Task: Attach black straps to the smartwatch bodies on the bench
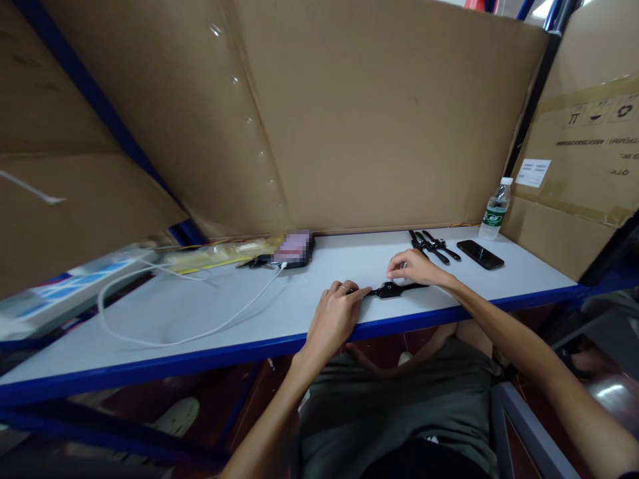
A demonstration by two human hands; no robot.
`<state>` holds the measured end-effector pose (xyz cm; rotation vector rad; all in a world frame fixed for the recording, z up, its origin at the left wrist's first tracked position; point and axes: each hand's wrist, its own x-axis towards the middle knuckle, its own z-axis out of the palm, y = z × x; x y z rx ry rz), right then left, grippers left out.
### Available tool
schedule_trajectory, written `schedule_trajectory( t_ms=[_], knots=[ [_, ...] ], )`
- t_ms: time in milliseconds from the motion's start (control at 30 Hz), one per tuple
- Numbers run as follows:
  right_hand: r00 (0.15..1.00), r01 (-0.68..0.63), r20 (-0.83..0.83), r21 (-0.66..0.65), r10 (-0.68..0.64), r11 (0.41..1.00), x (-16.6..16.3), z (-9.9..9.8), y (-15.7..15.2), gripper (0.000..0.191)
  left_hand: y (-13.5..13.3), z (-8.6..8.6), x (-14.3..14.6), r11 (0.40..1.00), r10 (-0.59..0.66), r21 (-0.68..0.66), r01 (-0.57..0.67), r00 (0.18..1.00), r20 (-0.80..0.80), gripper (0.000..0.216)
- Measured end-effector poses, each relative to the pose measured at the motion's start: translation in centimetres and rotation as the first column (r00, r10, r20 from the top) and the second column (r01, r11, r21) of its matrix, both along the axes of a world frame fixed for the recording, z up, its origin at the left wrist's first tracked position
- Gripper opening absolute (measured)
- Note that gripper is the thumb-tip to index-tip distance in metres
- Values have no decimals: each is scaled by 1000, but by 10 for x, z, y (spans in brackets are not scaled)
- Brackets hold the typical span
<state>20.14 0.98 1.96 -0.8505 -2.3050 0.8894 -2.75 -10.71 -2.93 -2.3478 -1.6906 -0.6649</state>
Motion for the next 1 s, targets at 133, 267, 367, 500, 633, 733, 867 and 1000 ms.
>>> schedule_trajectory(
  t_ms=[133,267,367,500,633,733,867,1000],
  knots=[
    [999,-3,38,50,1,999,-2,-4,-7,10,0,0,1,1000,10,17,-10,1000,-8,39],
    [997,-22,77,99,14,995,-4,-5,-13,9,1,-1,1,1000,14,19,-14,1000,-17,39],
    [992,2,124,162,-22,987,-8,-3,-17,8,2,-2,0,1000,8,7,-8,1000,-17,40],
    [978,38,186,276,-92,960,-15,0,-22,9,3,-3,0,1000,7,3,-7,1000,-19,41],
    [966,24,238,302,-100,953,-19,1,-23,9,2,-2,1,1000,22,1,-22,999,-24,41],
    [970,31,230,196,-77,980,-20,1,-18,7,0,2,2,999,27,-15,-28,999,-34,41],
    [989,80,130,-71,-70,994,-21,-5,-4,7,-3,6,4,999,28,-21,-29,999,-30,41],
    [991,116,87,-155,-103,981,-21,-10,3,6,-4,6,5,1000,21,-1,-21,1000,-18,38]
  ],
)
